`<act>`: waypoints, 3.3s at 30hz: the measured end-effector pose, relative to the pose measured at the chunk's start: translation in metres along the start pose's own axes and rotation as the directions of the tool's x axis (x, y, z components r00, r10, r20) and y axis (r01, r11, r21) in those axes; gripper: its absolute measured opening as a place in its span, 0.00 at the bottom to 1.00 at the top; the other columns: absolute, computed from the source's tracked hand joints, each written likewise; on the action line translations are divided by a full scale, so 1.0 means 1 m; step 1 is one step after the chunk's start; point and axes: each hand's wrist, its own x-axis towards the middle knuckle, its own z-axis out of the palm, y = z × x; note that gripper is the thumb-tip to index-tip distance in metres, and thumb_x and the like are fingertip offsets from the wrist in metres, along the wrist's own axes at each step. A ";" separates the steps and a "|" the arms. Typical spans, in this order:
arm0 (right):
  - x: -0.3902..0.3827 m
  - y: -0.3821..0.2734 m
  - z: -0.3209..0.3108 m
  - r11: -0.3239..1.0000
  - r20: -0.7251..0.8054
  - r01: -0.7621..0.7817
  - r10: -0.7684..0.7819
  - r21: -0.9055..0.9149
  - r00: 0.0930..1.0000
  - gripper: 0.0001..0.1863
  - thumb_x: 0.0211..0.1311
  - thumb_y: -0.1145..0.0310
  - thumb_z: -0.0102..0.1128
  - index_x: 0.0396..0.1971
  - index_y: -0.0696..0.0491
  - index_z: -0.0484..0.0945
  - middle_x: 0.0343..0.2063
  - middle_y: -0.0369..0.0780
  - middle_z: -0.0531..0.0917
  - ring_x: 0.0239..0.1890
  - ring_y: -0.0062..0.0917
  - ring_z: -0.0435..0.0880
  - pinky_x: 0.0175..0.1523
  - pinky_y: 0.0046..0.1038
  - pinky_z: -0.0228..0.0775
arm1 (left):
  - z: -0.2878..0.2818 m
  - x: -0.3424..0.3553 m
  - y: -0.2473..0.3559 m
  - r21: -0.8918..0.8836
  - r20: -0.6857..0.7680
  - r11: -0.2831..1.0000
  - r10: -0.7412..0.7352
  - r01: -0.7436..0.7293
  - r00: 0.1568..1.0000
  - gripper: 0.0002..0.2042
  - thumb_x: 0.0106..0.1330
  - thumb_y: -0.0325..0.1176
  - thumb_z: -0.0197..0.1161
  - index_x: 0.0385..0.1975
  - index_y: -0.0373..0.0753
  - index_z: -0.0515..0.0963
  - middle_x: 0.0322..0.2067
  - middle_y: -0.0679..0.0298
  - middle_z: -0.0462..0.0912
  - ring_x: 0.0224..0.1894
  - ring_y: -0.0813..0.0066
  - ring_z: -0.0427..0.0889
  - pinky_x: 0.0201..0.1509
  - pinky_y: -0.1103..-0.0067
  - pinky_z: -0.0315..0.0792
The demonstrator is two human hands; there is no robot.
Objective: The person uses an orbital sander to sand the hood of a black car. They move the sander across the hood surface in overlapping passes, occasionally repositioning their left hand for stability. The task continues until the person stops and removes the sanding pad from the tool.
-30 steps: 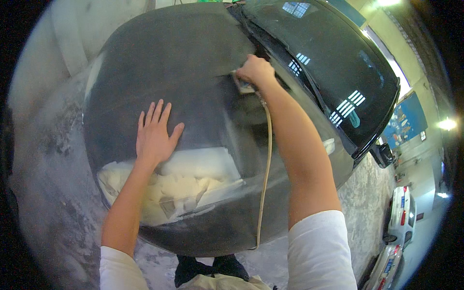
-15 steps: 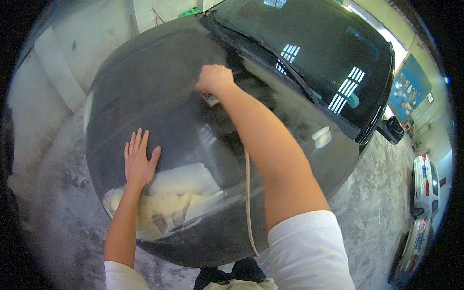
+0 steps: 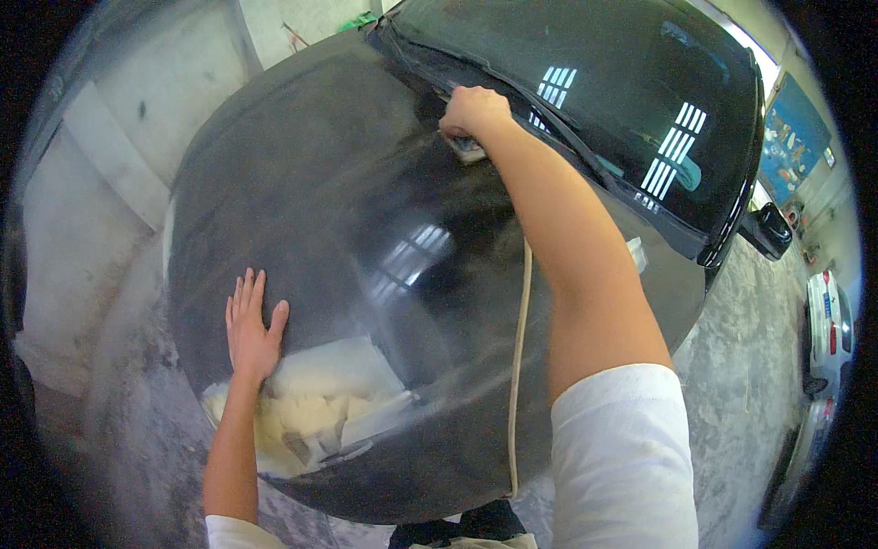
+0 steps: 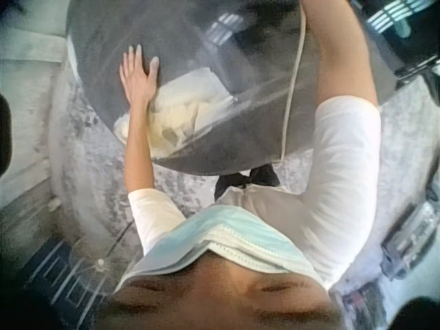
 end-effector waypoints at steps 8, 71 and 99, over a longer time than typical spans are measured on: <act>0.000 -0.004 -0.007 0.997 0.002 -0.026 0.026 -0.068 1.000 0.29 0.57 0.55 0.67 0.56 0.54 0.87 0.59 0.50 0.87 0.60 0.44 0.88 0.64 0.42 0.80 | 0.001 -0.002 0.001 0.000 -0.020 1.000 -0.007 0.007 1.000 0.36 0.78 0.56 0.54 0.80 0.42 0.63 0.82 0.57 0.59 0.84 0.58 0.53 0.87 0.59 0.43; -0.090 -0.092 0.006 0.971 0.015 0.190 -0.190 -0.143 0.982 0.43 0.55 0.46 0.75 0.69 0.51 0.77 0.56 0.52 0.88 0.60 0.45 0.88 0.63 0.41 0.80 | 0.017 -0.003 -0.008 0.046 -0.118 0.999 -0.023 0.029 0.993 0.33 0.81 0.58 0.50 0.79 0.45 0.65 0.81 0.61 0.61 0.83 0.59 0.56 0.87 0.61 0.46; -0.125 -0.134 0.002 0.958 0.090 0.283 -0.285 0.035 0.954 0.35 0.54 0.48 0.73 0.60 0.51 0.82 0.53 0.52 0.89 0.57 0.48 0.88 0.62 0.44 0.82 | 0.008 -0.002 -0.007 0.034 -0.072 0.999 -0.032 0.034 0.997 0.34 0.80 0.58 0.51 0.79 0.44 0.65 0.81 0.60 0.61 0.84 0.59 0.54 0.87 0.61 0.45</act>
